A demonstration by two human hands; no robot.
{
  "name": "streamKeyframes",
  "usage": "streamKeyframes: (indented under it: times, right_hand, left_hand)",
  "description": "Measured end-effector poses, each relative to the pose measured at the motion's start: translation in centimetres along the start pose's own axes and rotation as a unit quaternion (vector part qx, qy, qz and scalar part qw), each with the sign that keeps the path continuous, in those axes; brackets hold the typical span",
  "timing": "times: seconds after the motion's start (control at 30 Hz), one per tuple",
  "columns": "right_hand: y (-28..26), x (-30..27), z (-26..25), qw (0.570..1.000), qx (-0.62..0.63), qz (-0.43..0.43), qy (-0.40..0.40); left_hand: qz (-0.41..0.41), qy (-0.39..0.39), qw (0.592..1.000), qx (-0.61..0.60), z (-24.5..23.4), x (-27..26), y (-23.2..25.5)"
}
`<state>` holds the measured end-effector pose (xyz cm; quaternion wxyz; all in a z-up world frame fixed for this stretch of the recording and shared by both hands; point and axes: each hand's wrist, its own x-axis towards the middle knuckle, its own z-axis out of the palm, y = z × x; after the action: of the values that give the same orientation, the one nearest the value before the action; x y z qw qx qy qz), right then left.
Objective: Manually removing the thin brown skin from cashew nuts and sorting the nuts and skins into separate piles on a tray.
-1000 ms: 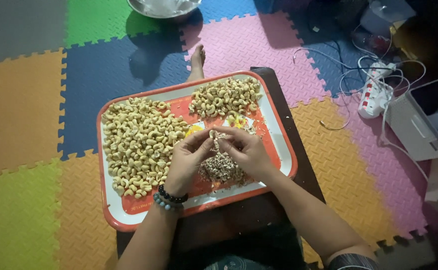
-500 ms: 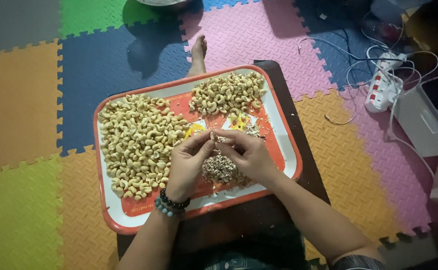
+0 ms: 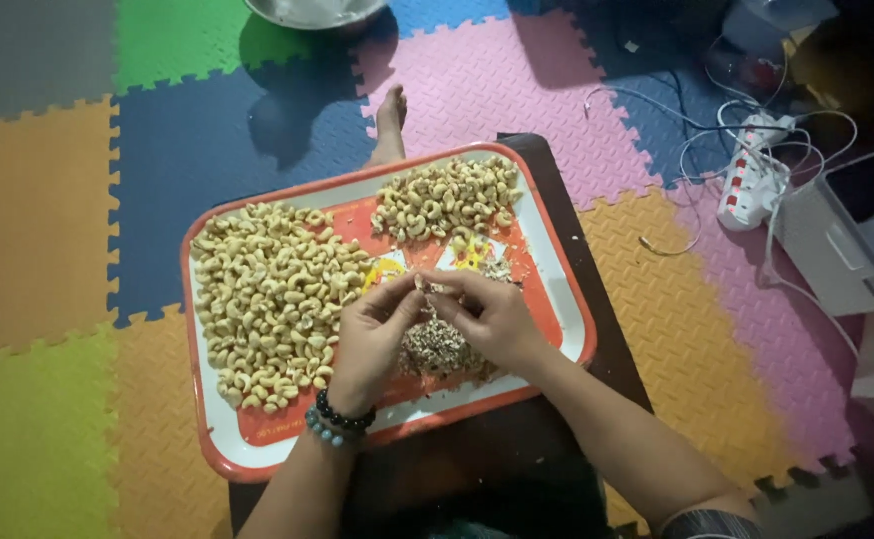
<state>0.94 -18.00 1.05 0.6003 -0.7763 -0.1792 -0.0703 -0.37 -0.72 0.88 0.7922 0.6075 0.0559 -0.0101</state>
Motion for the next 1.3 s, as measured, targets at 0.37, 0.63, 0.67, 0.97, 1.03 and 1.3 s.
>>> streamKeyframes:
  times: [0.37, 0.63, 0.67, 0.97, 1.03, 1.3]
  right_hand:
    - [-0.3, 0.0, 0.3, 0.997, -0.024, -0.071, 0.029]
    - [-1.5, 0.4, -0.1, 0.917, -0.314, -0.24, 0.052]
    - [-1.6, 0.4, -0.1, 0.901, -0.35, -0.252, 0.051]
    - [-0.2, 0.7, -0.1, 0.986, -0.115, -0.104, 0.056]
    - [-0.2, 0.0, 0.1, 0.997, -0.041, -0.04, 0.046]
    - [-2.0, 0.3, 0.5, 0.997, 0.067, 0.038, 0.011]
  left_hand:
    - [0.019, 0.003, 1.0, -0.007, 0.3, -0.6, 0.3]
    - [0.02, -0.005, 0.999, 0.031, -0.1, 0.0, -0.4]
    - [0.015, -0.001, 0.999, 0.033, -0.2, 0.0, -0.5]
    - [-0.04, 0.023, 0.999, 0.004, 0.6, 0.0, 1.2]
    - [-0.05, 0.029, 0.998, 0.001, 0.3, -0.3, 1.0]
    - [-0.037, 0.069, 0.996, -0.05, 0.0, 0.7, 0.6]
